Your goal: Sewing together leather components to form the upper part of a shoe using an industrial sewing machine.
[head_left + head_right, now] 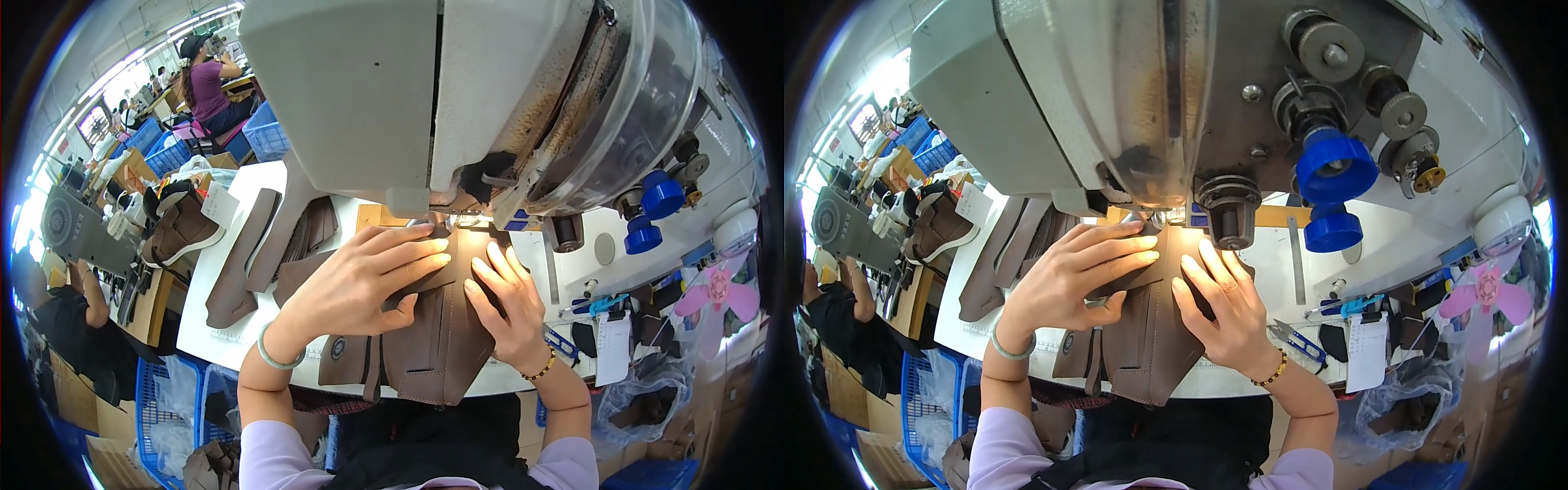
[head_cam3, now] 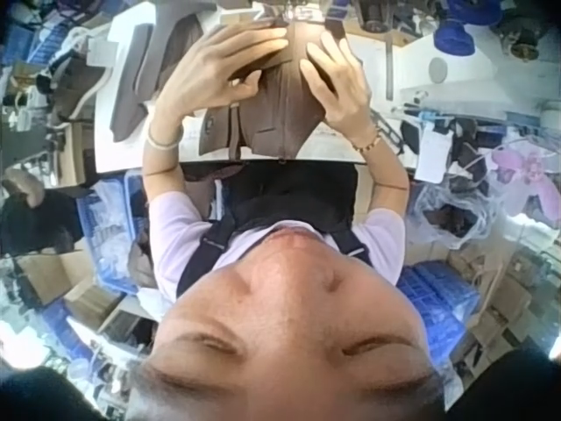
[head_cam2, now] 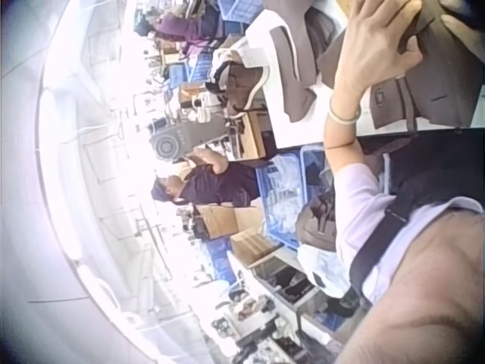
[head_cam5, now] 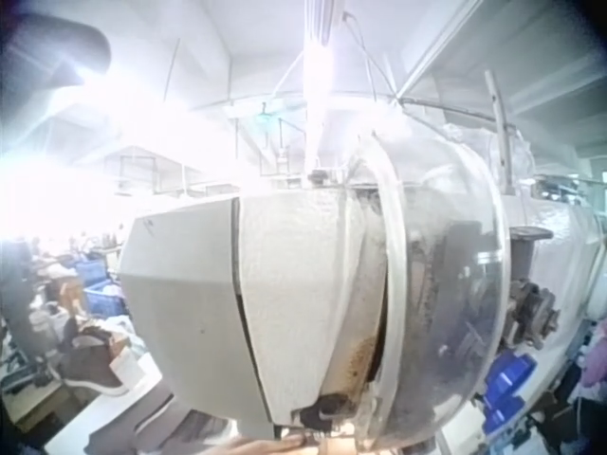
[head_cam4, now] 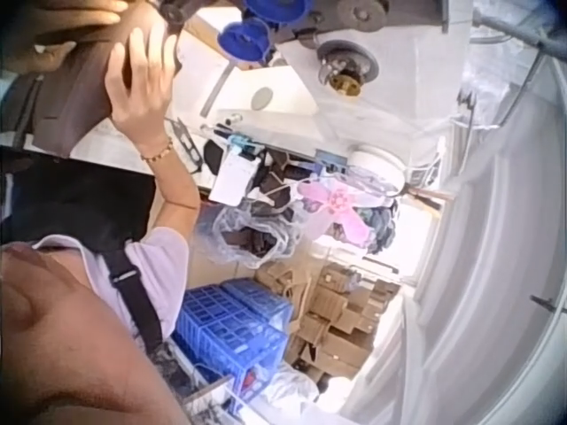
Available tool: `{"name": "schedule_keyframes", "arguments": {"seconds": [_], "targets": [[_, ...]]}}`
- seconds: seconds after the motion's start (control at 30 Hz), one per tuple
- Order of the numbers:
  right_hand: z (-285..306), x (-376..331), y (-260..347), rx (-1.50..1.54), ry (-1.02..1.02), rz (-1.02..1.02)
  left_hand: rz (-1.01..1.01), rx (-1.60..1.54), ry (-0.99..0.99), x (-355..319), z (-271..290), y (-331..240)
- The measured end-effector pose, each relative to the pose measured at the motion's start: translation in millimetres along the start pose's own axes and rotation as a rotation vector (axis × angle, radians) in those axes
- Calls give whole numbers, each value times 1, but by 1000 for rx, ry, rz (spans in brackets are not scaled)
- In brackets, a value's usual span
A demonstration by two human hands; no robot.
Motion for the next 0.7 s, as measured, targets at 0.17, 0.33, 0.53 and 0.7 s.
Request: {"name": "schedule_keyframes", "arguments": {"seconds": [0.17, 0.33, 0.53, 0.7], "targets": [[1, -1, 0, 29, 14, -31, 3, -18, -11, 1, -1, 2], [2, -1, 0, -5, 41, -36, 9, 0, -4, 1, -2, 2], [0, -1, 2, -6, 29, -19, 47, -17, -32, 1, -1, 2], [0, -2, 2, -21, 12, -6, 53, -23, -41, 3, 0, 1]]}}
Point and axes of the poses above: each hand's wrist, its own x-axis towards the middle knuckle, its own z-axis out of the back of the hand, y = z × x, the point moved 3 cm from there along x, towards the middle knuckle, and after that the axes turned 6 degrees about -z, right-handed, at the moved point
